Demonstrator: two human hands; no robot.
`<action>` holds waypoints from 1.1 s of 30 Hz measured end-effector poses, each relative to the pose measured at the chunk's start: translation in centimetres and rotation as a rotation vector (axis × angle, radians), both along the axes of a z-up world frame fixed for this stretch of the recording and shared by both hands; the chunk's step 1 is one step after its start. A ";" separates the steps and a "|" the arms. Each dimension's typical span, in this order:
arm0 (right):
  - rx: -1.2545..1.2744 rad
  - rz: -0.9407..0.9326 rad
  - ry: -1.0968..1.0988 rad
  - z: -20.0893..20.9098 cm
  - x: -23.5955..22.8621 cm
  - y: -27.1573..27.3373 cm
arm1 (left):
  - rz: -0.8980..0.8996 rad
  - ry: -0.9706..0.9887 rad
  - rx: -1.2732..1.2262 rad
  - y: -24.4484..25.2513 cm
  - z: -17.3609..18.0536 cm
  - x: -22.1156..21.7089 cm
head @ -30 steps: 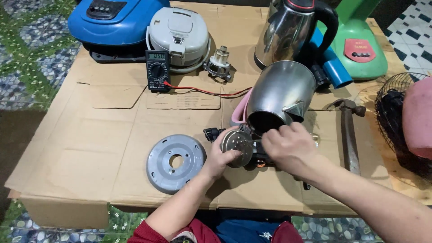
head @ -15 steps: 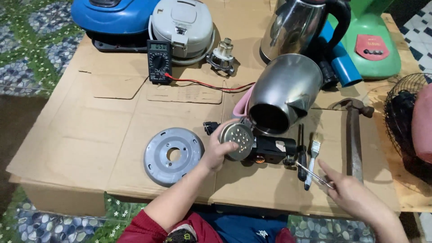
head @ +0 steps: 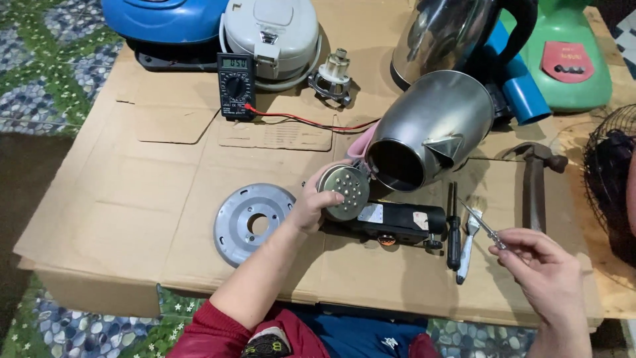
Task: Disassembling an electric kettle by removing the bottom plate screws and inspecting the internal components.
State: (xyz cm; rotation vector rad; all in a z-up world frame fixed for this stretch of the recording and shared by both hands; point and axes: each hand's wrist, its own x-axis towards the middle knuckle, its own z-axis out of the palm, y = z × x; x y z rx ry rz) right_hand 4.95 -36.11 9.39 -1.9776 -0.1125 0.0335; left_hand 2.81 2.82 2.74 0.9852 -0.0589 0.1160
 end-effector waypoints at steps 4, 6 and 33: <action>-0.296 0.039 0.043 0.6 0.6 -0.1 | 0.004 0.060 -0.020 0.0 0.4 0.2; -0.379 0.139 0.026 1.4 0.5 0.2 | -0.017 0.106 -0.023 0.1 1.0 0.3; -0.313 1.079 -0.555 -3.7 -6.2 22.3 | 0.078 0.110 -0.080 1.0 -0.9 4.1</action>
